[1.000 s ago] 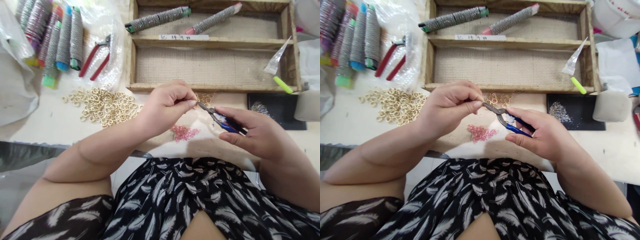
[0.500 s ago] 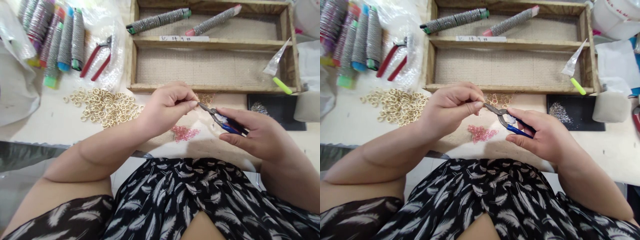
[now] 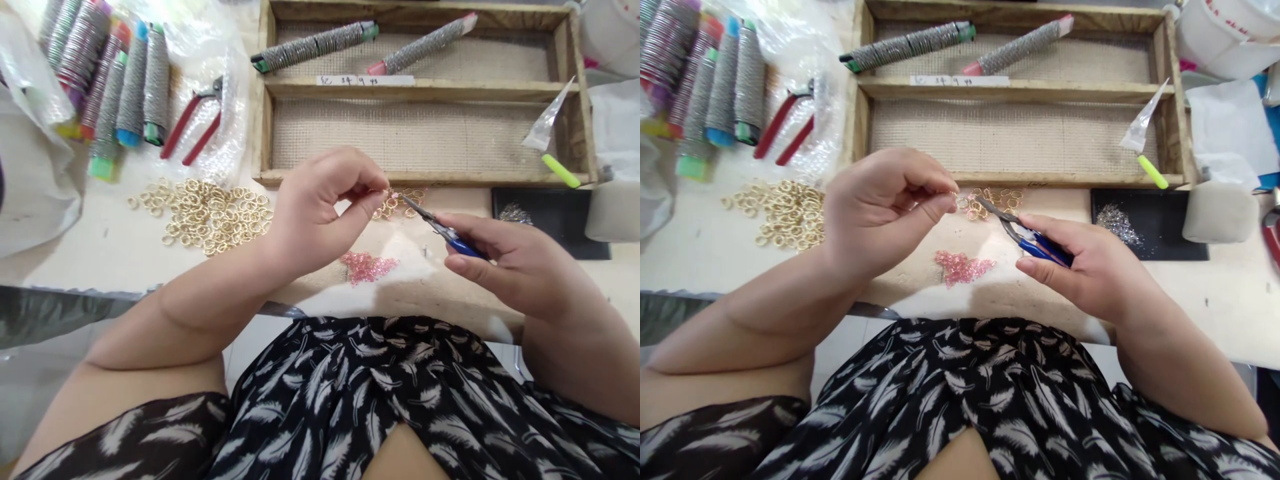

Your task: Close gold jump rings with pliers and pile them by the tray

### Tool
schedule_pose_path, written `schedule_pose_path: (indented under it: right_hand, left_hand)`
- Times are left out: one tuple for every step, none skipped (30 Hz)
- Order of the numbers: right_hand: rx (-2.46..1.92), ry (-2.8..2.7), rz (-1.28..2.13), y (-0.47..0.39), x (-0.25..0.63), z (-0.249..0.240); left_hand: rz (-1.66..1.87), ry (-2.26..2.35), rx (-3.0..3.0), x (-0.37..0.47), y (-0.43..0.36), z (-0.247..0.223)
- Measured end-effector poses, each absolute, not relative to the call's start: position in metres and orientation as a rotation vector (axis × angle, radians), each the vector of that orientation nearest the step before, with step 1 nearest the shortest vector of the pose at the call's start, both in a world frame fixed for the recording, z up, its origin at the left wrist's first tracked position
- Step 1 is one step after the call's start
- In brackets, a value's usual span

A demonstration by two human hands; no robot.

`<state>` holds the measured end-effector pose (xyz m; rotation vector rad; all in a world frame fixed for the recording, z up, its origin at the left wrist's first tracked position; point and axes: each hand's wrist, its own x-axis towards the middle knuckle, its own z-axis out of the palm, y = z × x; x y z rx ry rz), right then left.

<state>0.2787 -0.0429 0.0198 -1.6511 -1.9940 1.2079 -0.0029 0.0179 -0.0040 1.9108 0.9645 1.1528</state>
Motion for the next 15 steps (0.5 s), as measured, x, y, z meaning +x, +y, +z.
schedule_pose_path:
  right_hand:
    - [-1.658,-1.978,1.214,-0.043,0.277,0.020]
    - [-1.661,-1.964,1.220,-0.043,0.276,0.021]
    - [-1.661,-1.952,1.228,-0.043,0.274,0.021]
    - [-1.659,-1.937,1.233,-0.043,0.274,0.021]
    - [-1.656,-1.919,1.241,-0.044,0.273,0.021]
    - [-1.652,-1.902,1.251,-0.044,0.273,0.020]
    - [-1.644,-1.892,1.266,-0.044,0.273,0.020]
    - [-1.632,-1.893,1.290,-0.044,0.273,0.019]
    - [-1.619,-1.897,1.309,-0.043,0.272,0.019]
    - [-1.605,-1.901,1.323,-0.043,0.272,0.019]
    - [-1.592,-1.900,1.334,-0.042,0.271,0.020]
    - [-1.583,-1.891,1.344,-0.042,0.270,0.021]
    - [-1.577,-1.874,1.355,-0.041,0.269,0.022]
    - [-1.574,-1.853,1.368,-0.040,0.268,0.023]
    - [-1.568,-1.835,1.385,-0.040,0.267,0.024]
  left_hand:
    - [1.155,0.937,1.964,-0.003,0.018,-0.004]
    - [1.166,0.908,2.006,-0.002,0.018,-0.004]
    - [1.183,0.889,2.035,-0.001,0.018,-0.005]
    - [1.207,0.880,2.053,0.000,0.018,-0.006]
    - [1.229,0.880,2.064,0.001,0.018,-0.008]
    - [1.249,0.885,2.067,0.002,0.018,-0.010]
    - [1.265,0.891,2.066,0.002,0.018,-0.012]
    - [1.278,0.894,2.062,0.003,0.018,-0.014]
    - [1.282,0.892,2.062,0.003,0.019,-0.015]
    - [1.281,0.891,2.063,0.003,0.019,-0.016]
    - [1.264,0.901,2.064,0.003,0.019,-0.016]
    - [1.241,0.915,2.065,0.003,0.019,-0.016]
    - [1.221,0.931,2.063,0.003,0.019,-0.016]
    - [1.206,0.942,2.057,0.003,0.020,-0.016]
    - [1.196,0.946,2.050,0.003,0.020,-0.015]
